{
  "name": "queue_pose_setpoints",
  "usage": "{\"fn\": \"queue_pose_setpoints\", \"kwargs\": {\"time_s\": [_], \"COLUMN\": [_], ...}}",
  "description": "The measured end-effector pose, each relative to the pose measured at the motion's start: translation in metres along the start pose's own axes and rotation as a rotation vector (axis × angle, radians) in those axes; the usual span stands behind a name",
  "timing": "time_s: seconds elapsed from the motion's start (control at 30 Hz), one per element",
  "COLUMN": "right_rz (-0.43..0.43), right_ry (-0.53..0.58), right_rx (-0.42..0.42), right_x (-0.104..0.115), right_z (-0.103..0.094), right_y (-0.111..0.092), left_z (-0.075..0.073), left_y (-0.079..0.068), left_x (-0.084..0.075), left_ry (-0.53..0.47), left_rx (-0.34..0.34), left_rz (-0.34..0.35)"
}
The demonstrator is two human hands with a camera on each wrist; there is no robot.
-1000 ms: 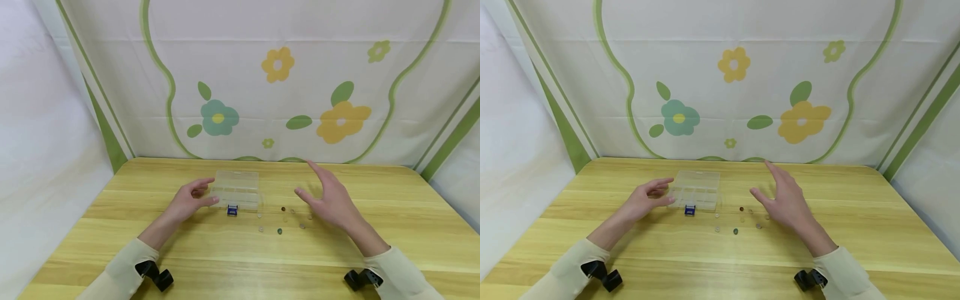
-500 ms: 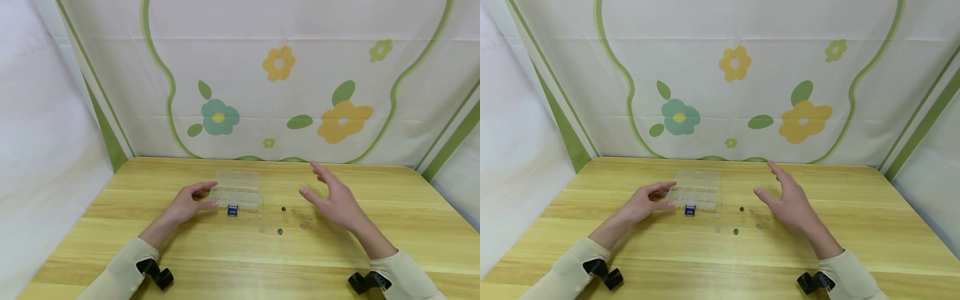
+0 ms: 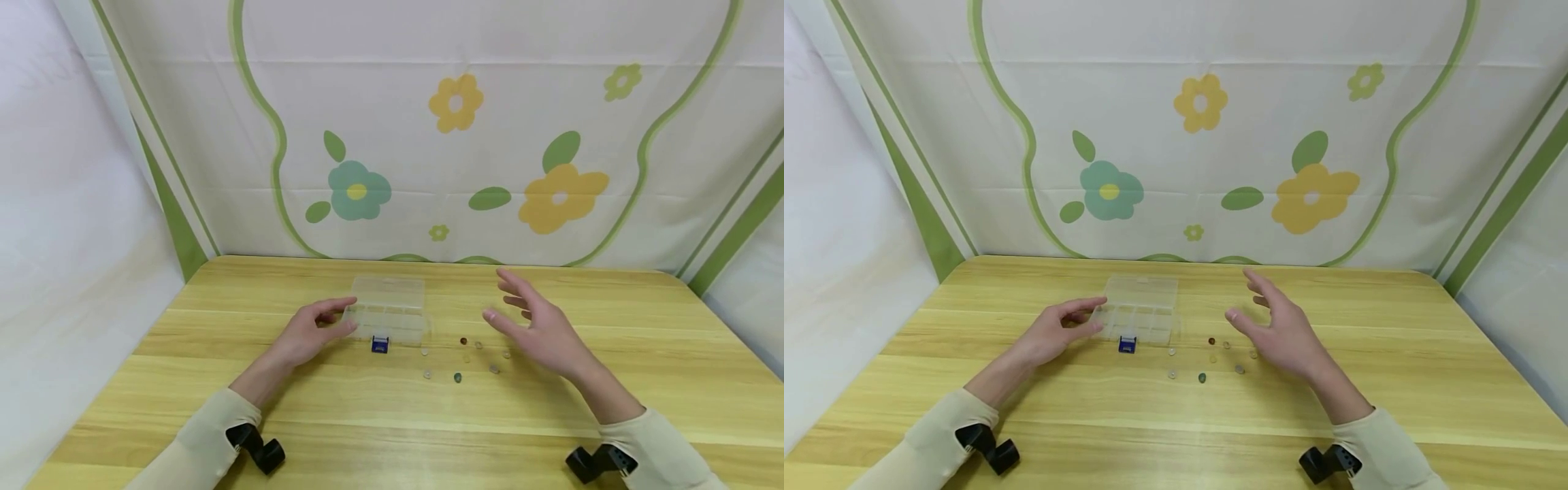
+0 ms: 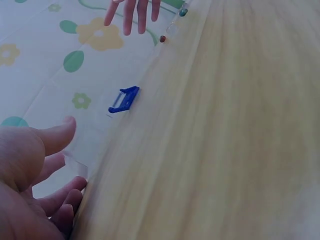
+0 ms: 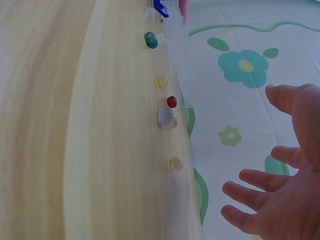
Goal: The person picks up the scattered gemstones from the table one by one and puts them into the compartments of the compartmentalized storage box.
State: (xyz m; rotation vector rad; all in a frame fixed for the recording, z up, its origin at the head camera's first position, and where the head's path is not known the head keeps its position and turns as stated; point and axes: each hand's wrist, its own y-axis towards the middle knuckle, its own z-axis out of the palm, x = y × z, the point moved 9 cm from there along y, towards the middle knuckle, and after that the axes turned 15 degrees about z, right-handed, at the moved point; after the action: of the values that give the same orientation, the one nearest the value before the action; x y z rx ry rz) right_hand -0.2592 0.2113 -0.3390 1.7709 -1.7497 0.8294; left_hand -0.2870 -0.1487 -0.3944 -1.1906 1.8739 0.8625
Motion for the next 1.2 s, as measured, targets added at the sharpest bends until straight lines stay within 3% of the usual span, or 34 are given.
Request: {"fn": "queue_pose_setpoints", "kwargs": {"time_s": [0.4,0.87,1.2], "right_rz": [0.028,0.109,0.116], "right_ry": [0.148,0.445,0.471], "right_rx": [0.114,0.139,0.153], "right_x": [0.002,-0.011,-0.016], "right_z": [0.007,0.017,0.024], "right_y": [-0.002,0.006,0.011], "left_z": [0.002,0.003,0.003], "left_y": [0.002,0.001,0.002], "left_x": [0.002,0.003,0.003], "left_ry": [0.051,0.036,0.05], "left_rx": [0.018,0.022,0.023], "left_rz": [-0.003,-0.033,-0.011]}}
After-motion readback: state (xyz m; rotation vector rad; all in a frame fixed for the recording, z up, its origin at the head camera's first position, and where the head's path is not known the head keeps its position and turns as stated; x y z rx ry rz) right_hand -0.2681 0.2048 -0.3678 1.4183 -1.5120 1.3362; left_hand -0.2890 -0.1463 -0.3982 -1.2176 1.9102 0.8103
